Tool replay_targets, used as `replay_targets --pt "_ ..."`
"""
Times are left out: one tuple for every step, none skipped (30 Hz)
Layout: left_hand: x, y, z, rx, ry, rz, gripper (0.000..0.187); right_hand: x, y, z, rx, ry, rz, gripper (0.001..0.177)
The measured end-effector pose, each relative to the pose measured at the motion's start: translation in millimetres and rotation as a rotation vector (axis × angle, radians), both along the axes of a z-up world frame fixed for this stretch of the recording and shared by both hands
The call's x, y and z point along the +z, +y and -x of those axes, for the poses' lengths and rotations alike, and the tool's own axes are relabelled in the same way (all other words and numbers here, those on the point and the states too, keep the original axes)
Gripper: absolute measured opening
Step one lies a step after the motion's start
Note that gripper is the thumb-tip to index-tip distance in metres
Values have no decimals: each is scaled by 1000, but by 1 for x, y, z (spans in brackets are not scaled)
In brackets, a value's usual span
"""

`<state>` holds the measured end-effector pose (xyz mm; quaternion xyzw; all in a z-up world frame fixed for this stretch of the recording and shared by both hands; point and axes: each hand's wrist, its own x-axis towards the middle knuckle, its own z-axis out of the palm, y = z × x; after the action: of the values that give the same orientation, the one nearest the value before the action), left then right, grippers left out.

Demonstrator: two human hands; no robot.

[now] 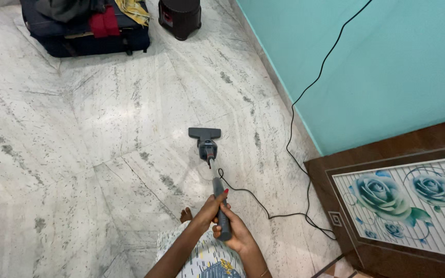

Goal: The person vacuums a tiled floor in a room with pink walls and a marble countertop. They move the vacuum cleaner back and forth across the floor, navigating around a suitcase and a small stool.

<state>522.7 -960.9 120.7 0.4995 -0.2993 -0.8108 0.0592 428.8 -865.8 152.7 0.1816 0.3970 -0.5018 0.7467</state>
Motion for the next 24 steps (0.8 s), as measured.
replay_targets --pt "-4 -5 6 -6 19 28 55 -2 -5 5 -4 37 4 24" --pt "-10 -12 14 -11 38 56 57 -6 -11 11 -7 74 8 21" --pt "-19 -19 22 -15 57 84 58 -10 -18 16 -20 84 14 21" --pt "-28 -26 29 -94 -17 166 59 -16 -25 23 -31 95 20 21" --pt "-39 -35 38 -173 -92 248 61 -22 -32 30 -43 105 25 20" --pt "-50 -43 45 -251 -169 327 63 -29 -39 37 -42 93 25 21" --pt "-61 -50 52 -187 -132 280 60 -36 -48 43 -41 81 25 22" --pt "-72 -60 60 -122 -96 238 57 -44 -60 49 -39 69 30 23" --pt "-83 -69 69 -57 -59 196 54 -53 -74 53 -24 109 14 24" --pt "-91 -75 75 -1 -29 182 53 -61 -83 56 -10 151 -10 24" --pt "-97 -83 77 55 0 167 52 -67 -88 57 6 192 -34 25" --pt "-97 -93 85 113 37 158 51 -71 -97 61 -3 164 -16 26" --pt "-92 -103 93 83 18 154 52 -72 -106 65 -11 135 3 28" --pt "-82 -109 93 51 -10 145 54 -69 -107 65 -19 96 17 30" --pt "-70 -112 93 19 -39 137 56 -62 -109 71 -27 98 36 28" --pt "-56 -113 91 18 -30 120 56 -53 -114 76 -35 96 53 27" --pt "-42 -114 92 18 -22 104 55 -41 -116 79 -43 93 70 26" --pt "-29 -118 91 17 -13 94 54 -28 -116 78 -36 77 62 26" --pt "-16 -119 86 5 -2 104 54 -15 -114 76 -29 60 55 26" --pt "-6 -114 80 -7 11 110 54 -4 -111 73 -22 45 43 26" --pt "3 -109 75 -20 24 116 55 6 -108 70 9 39 19 30" --pt "11 -106 71 -28 2 113 54 14 -106 69 40 34 -4 35" --pt "18 -103 67 -37 -20 109 53 20 -107 69 72 30 -27 41" --pt "22 -103 65 -48 -40 106 52 22 -108 68 77 49 -32 41"
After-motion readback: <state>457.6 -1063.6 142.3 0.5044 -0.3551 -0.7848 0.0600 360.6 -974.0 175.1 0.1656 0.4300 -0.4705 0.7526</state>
